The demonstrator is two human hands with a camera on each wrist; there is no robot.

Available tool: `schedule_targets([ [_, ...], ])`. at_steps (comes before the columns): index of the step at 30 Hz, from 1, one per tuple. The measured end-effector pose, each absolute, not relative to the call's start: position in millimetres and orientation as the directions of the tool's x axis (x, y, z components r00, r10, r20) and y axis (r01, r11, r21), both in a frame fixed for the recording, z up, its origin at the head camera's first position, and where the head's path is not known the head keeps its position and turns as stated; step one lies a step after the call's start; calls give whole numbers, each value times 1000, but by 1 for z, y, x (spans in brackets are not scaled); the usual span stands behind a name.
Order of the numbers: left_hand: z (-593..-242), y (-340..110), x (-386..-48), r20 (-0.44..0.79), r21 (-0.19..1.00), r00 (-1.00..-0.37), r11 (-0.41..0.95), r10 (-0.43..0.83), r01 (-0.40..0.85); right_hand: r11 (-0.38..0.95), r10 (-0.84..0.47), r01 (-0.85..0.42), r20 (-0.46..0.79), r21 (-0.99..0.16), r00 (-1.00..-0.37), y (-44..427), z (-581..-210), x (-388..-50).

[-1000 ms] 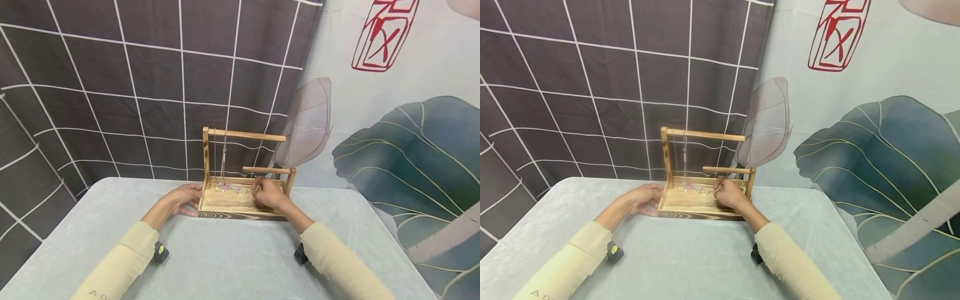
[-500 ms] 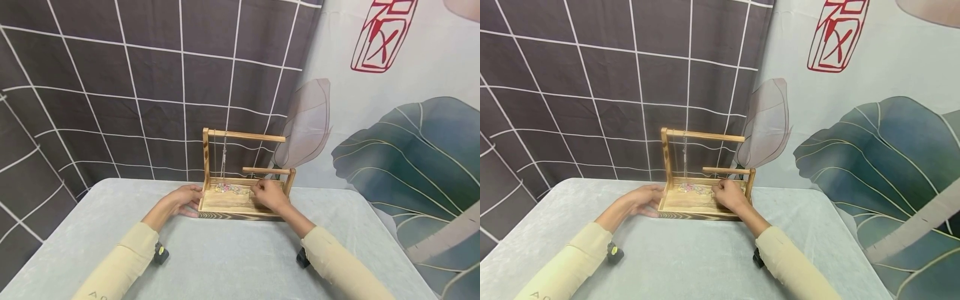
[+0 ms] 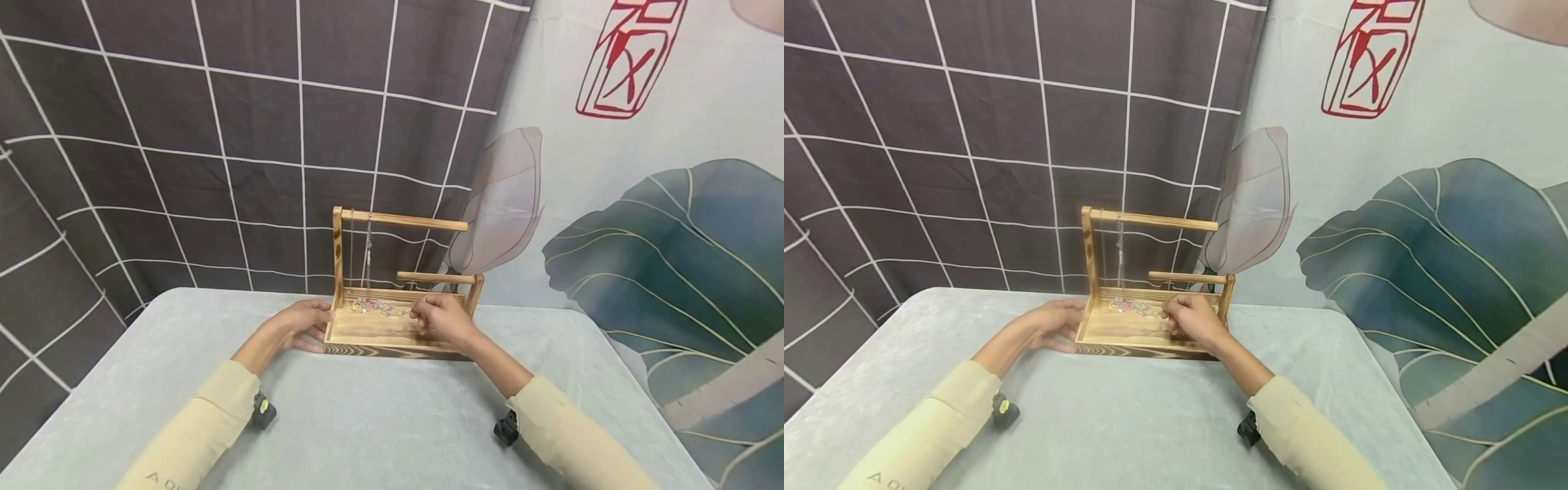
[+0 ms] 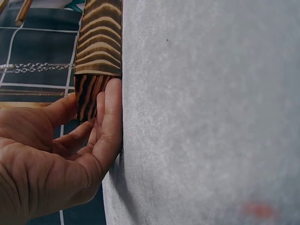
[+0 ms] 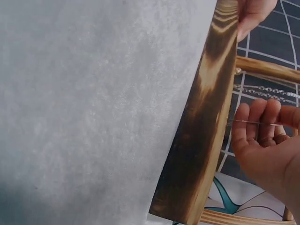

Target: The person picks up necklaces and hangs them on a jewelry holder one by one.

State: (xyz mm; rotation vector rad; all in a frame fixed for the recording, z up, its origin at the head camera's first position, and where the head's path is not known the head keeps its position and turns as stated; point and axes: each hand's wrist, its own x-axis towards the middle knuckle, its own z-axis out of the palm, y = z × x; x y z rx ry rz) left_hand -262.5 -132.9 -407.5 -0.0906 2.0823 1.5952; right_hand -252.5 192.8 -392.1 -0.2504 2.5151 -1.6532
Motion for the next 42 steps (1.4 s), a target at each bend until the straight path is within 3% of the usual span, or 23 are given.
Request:
schedule_targets([
  [17,-409,-132,-265,-432,884,-867,308,247,-352,66,-336,-10,-13,-998,-942,204,-352,-251],
  [31,-410,-132,-265,-434,882,-867,314,246,-353,12,-372,9,-13,-1000,-928,213,-326,-252],
  [42,-408,-132,-264,-438,879,-865,316,245,-356,87,-389,-19,-17,-996,-921,219,-313,-246],
])
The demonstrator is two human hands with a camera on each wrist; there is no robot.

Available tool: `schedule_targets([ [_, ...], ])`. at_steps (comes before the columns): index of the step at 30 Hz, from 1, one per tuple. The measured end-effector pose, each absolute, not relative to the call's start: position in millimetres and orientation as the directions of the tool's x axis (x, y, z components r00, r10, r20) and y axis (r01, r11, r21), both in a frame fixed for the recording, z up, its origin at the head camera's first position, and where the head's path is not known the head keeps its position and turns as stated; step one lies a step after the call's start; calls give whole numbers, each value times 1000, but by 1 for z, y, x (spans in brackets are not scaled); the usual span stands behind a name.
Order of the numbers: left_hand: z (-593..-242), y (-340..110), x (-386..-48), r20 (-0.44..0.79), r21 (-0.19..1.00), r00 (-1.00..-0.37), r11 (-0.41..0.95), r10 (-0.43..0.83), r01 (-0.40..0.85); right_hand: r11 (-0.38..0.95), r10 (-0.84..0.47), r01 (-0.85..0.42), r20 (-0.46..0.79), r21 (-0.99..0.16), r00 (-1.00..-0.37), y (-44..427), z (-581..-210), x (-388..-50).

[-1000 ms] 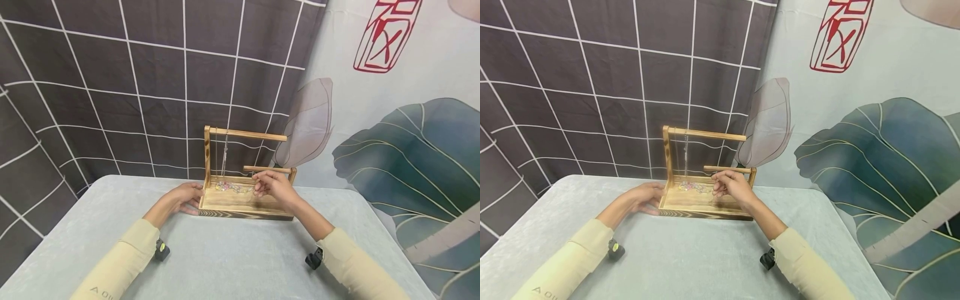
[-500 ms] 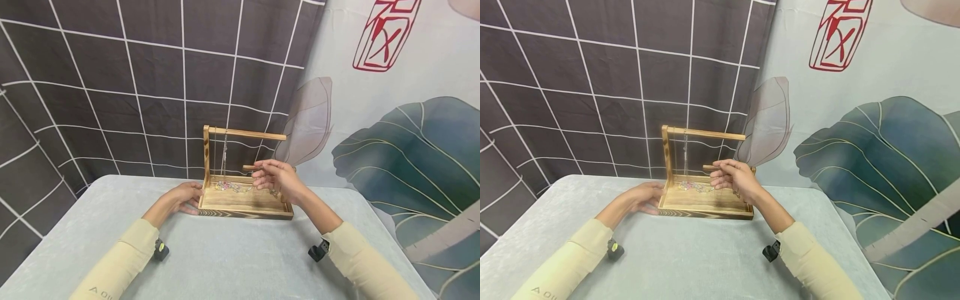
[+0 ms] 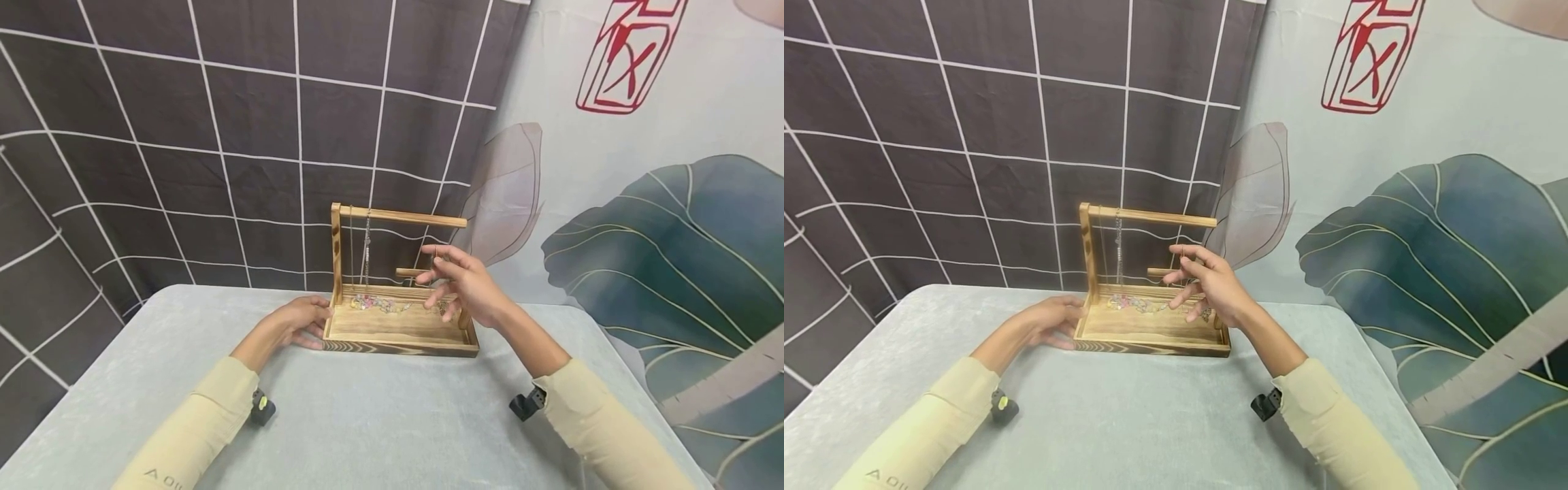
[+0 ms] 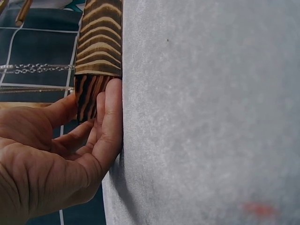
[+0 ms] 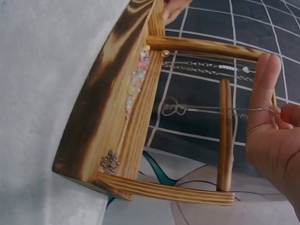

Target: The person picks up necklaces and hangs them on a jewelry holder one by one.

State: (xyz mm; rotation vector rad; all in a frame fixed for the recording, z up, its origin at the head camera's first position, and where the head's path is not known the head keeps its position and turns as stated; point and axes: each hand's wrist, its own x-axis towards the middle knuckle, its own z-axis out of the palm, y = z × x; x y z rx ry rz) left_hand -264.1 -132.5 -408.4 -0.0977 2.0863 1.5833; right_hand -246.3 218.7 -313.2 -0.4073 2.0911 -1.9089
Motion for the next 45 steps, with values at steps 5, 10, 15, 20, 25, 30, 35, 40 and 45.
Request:
schedule_targets([
  [5,-409,-131,-265,-436,881,-866,315,247,-353,128,-410,-38,-18,-991,-912,221,-307,-244],
  [10,-410,-131,-266,-435,881,-866,314,246,-353,153,-407,-74,5,-985,-913,221,-299,-243],
  [15,-410,-131,-266,-437,881,-865,310,245,-357,135,-367,-120,62,-984,-928,221,-292,-244],
  [20,-409,-131,-264,-439,879,-865,313,242,-359,97,-347,-148,106,-984,-932,222,-285,-243],
  [25,-408,-132,-263,-437,880,-867,315,239,-356,85,-328,-167,131,-982,-936,223,-278,-245],
  [30,-409,-131,-263,-436,880,-868,316,237,-356,74,-314,-189,157,-979,-936,225,-271,-245],
  [35,-409,-132,-264,-435,879,-868,319,240,-353,68,-290,-200,173,-977,-941,228,-263,-246],
  [40,-409,-132,-264,-435,879,-868,322,239,-352,62,-266,-211,187,-976,-946,229,-255,-248],
  [45,-408,-132,-263,-434,878,-870,326,236,-350,55,-250,-227,207,-972,-946,231,-248,-251],
])
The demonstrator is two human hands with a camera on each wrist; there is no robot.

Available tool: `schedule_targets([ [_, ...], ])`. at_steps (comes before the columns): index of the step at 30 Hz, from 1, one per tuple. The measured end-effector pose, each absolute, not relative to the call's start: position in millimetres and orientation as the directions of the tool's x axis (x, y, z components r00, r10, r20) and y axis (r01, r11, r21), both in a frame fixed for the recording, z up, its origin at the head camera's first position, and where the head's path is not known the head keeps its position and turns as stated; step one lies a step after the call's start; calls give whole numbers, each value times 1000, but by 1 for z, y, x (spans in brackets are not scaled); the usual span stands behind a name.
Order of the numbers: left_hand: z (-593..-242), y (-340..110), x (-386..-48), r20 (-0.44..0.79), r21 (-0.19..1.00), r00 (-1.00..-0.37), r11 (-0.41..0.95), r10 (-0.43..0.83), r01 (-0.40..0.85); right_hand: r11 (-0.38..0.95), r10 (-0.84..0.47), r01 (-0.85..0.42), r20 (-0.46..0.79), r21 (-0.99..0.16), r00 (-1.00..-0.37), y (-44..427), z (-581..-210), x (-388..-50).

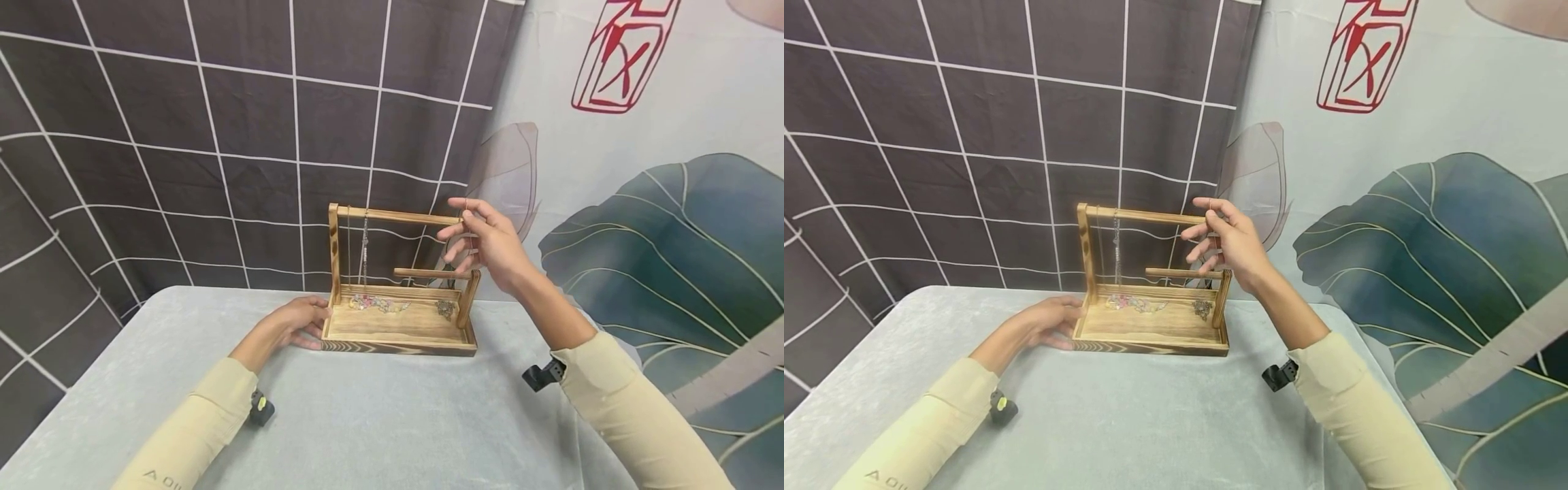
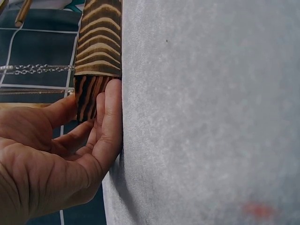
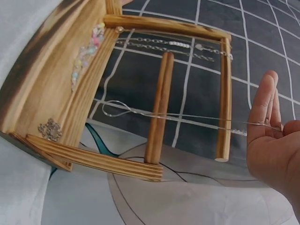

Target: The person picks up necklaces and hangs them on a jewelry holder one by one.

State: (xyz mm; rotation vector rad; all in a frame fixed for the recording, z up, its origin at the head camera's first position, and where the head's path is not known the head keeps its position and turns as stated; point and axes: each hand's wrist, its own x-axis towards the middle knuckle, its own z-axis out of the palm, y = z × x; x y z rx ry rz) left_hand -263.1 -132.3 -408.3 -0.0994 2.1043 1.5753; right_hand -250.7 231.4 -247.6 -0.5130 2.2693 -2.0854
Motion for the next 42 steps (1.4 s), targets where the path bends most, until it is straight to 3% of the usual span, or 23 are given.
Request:
schedule_targets([
  [42,-407,-132,-264,-435,881,-867,314,244,-353,-48,-101,-321,324,-946,-941,244,-190,-295],
])
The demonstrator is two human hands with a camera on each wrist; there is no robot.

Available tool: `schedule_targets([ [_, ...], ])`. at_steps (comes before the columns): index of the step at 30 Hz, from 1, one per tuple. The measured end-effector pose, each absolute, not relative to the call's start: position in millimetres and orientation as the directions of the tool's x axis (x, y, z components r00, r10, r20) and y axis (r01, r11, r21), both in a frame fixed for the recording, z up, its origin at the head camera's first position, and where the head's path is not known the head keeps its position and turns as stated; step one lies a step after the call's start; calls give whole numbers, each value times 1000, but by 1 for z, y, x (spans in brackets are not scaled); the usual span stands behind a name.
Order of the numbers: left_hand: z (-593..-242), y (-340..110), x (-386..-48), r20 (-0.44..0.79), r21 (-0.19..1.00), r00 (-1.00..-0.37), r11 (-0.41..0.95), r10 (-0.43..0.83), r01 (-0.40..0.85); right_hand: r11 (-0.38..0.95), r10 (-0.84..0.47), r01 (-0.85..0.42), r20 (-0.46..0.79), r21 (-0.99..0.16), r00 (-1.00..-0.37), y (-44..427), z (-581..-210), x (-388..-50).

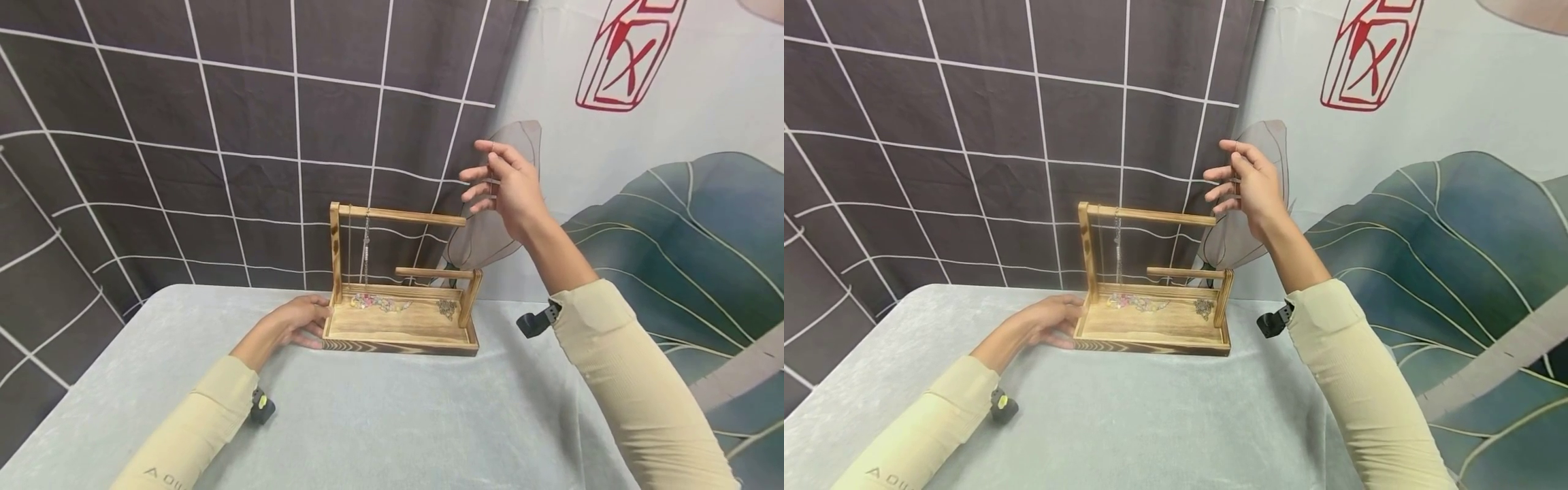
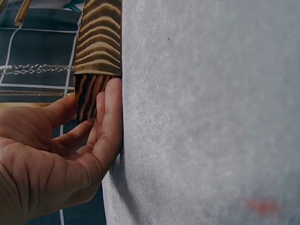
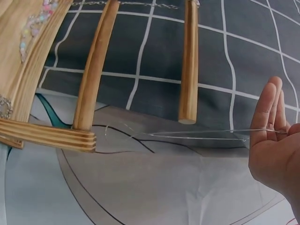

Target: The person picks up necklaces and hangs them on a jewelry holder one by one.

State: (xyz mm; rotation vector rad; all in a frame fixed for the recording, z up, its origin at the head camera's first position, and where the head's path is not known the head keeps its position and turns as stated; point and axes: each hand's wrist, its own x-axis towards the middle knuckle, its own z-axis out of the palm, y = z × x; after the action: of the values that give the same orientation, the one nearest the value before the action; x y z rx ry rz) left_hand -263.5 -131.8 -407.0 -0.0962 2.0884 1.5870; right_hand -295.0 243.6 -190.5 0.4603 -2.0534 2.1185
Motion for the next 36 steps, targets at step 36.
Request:
schedule_targets([
  [36,-405,-132,-261,-427,883,-869,320,249,-342,-71,-246,-165,178,-984,-953,201,-256,-298],
])
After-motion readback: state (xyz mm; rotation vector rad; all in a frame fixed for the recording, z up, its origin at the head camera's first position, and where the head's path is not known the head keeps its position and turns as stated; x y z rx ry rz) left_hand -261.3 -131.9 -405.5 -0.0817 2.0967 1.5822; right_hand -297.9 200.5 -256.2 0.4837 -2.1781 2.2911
